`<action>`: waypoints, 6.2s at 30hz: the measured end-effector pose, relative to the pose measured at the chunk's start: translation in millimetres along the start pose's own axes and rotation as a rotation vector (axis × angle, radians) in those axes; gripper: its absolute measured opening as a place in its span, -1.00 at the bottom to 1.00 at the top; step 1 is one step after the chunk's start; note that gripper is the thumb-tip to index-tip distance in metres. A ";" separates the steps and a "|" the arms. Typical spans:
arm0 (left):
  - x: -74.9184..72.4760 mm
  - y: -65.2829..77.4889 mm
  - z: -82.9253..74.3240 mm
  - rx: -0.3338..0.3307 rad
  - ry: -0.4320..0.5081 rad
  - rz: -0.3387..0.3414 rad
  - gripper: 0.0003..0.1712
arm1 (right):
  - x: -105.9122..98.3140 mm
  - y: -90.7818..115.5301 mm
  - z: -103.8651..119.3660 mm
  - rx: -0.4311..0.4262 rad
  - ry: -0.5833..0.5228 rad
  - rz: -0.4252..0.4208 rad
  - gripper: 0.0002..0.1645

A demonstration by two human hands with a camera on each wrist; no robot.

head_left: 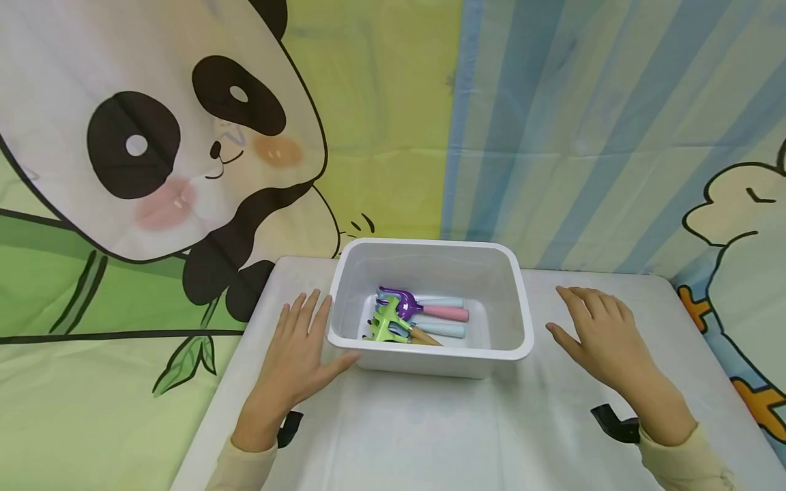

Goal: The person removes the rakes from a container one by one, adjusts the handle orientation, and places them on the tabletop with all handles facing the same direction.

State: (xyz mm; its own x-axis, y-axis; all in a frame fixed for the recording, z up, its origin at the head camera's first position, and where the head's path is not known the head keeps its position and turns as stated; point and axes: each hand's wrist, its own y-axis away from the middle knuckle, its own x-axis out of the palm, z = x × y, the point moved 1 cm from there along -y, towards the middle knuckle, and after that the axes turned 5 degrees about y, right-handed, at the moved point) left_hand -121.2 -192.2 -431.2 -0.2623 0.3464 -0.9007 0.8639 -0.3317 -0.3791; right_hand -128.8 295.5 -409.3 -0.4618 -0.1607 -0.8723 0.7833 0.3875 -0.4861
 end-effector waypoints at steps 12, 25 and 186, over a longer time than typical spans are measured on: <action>2.9 -21.0 -11.3 0.031 -0.008 0.060 0.27 | -19.2 -41.6 10.2 -0.088 -0.029 0.086 -0.19; 12.5 -35.2 -18.7 0.044 0.015 0.100 0.24 | -24.5 -87.7 29.3 -0.200 -0.048 0.116 -0.28; 22.0 -37.7 -34.0 0.010 -0.007 0.169 0.25 | 172.3 -163.9 146.6 -0.072 -0.518 1.137 -0.87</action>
State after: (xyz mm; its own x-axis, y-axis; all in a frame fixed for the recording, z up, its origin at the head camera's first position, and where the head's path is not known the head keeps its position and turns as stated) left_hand -144.9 -142.2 -429.4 -0.1162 0.2790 -0.9532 0.8918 -0.3933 -0.2238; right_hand -275.7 71.2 -487.7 0.6914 -0.0342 -0.7217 0.5982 0.5873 0.5452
